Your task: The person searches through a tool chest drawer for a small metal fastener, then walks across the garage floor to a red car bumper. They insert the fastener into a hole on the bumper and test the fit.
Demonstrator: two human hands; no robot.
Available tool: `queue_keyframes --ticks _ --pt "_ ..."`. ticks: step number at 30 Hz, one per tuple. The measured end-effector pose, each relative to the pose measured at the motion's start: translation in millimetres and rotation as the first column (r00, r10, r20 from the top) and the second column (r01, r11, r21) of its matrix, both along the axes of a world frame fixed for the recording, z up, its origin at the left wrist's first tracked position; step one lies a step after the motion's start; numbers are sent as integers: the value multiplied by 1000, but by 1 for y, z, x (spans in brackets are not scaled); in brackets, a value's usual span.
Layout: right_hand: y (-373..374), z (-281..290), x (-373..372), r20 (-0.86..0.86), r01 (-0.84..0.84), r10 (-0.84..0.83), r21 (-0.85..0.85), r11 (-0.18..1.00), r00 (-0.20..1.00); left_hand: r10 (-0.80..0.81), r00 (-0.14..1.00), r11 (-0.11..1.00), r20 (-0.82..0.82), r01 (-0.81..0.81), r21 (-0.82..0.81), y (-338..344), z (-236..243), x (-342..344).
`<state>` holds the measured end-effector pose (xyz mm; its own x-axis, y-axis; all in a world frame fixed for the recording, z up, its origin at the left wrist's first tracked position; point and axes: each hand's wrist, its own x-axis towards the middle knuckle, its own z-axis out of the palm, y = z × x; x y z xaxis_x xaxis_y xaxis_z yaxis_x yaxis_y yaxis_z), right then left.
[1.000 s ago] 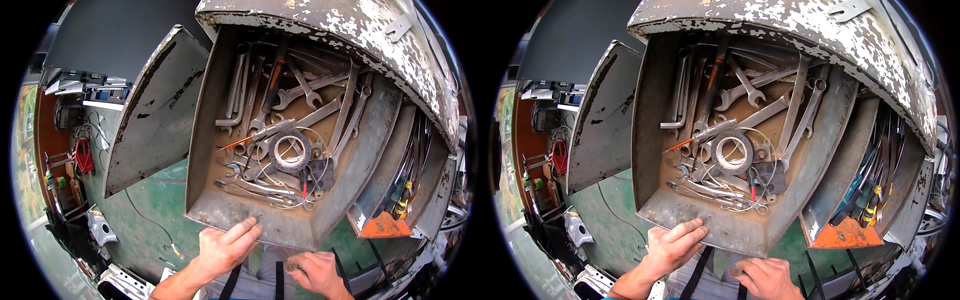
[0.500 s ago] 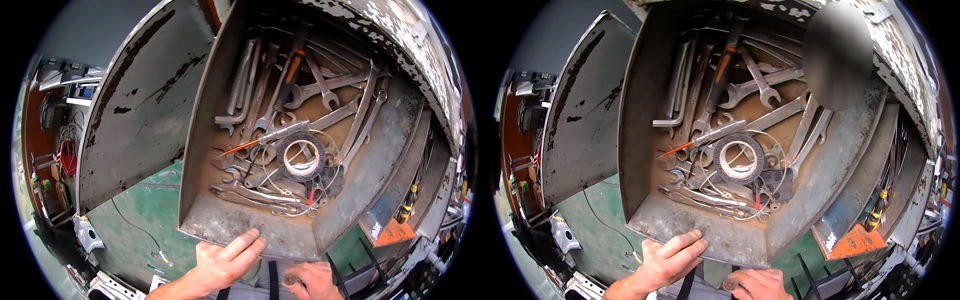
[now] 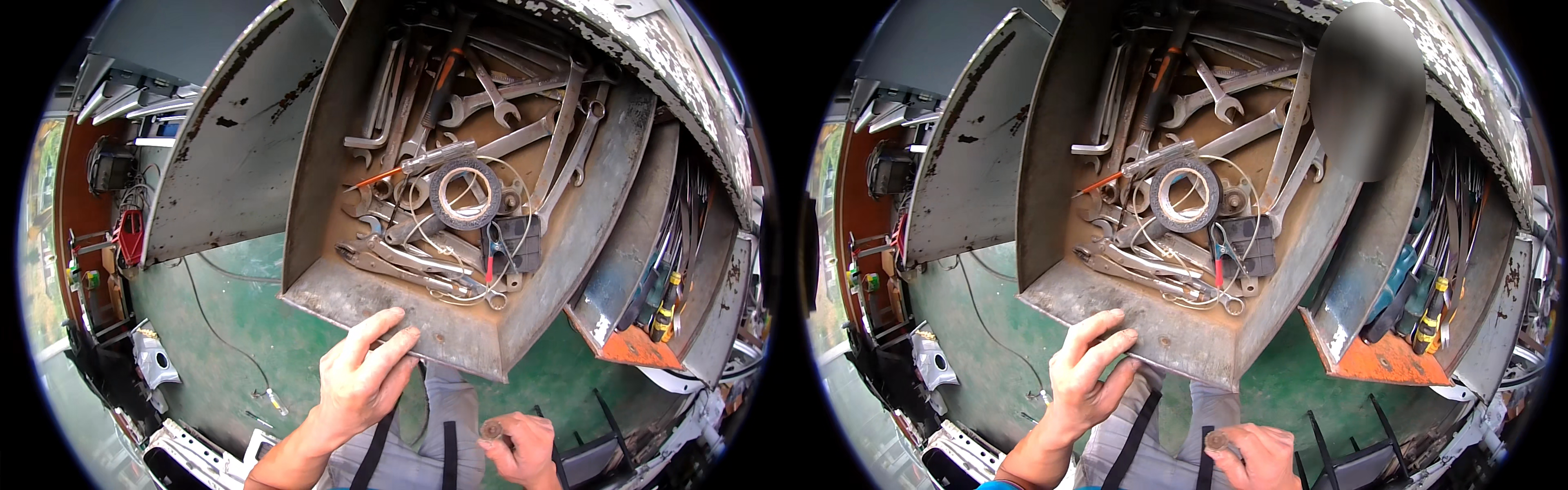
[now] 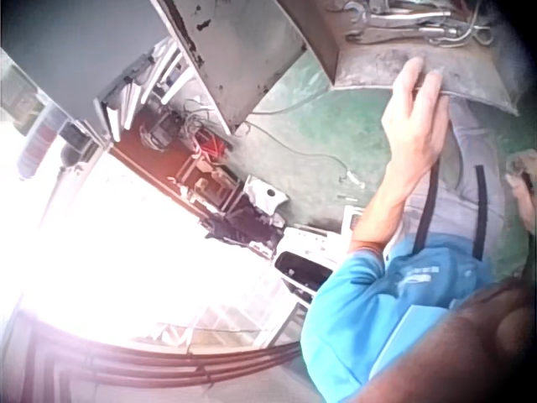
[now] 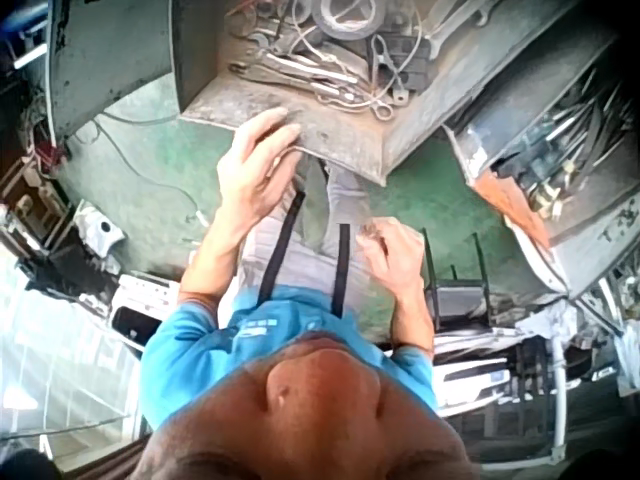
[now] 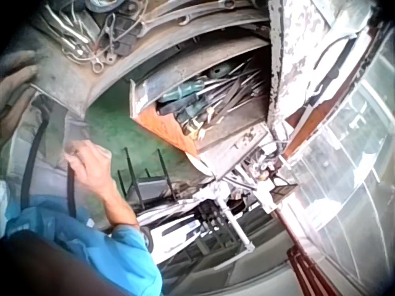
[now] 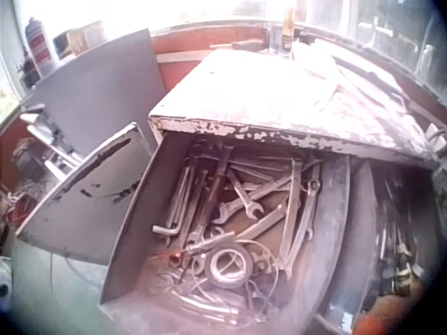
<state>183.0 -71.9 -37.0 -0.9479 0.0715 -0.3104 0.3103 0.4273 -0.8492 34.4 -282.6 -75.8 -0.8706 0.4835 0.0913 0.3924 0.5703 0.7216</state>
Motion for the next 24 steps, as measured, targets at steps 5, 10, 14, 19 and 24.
queue_keyframes --ticks 5,10,14,19,24 --pt "10 -6 28 -74 83 -79 43 996 994 105 994 994 -23 -105 11 -4 29 5" --pt "8 -16 31 -56 134 -132 27 991 990 -226 973 937 -52 202 -286 24 46 -52" --pt "6 -21 31 -88 121 -121 3 993 989 -341 940 876 -6 315 -366 48 32 -74" --pt "15 -21 26 -85 200 -200 -12 980 976 -411 726 905 551 253 341 24 49 -55" --pt "25 -7 14 -87 315 -321 -77 946 943 -288 99 940 953 -162 300 -19 19 -3"
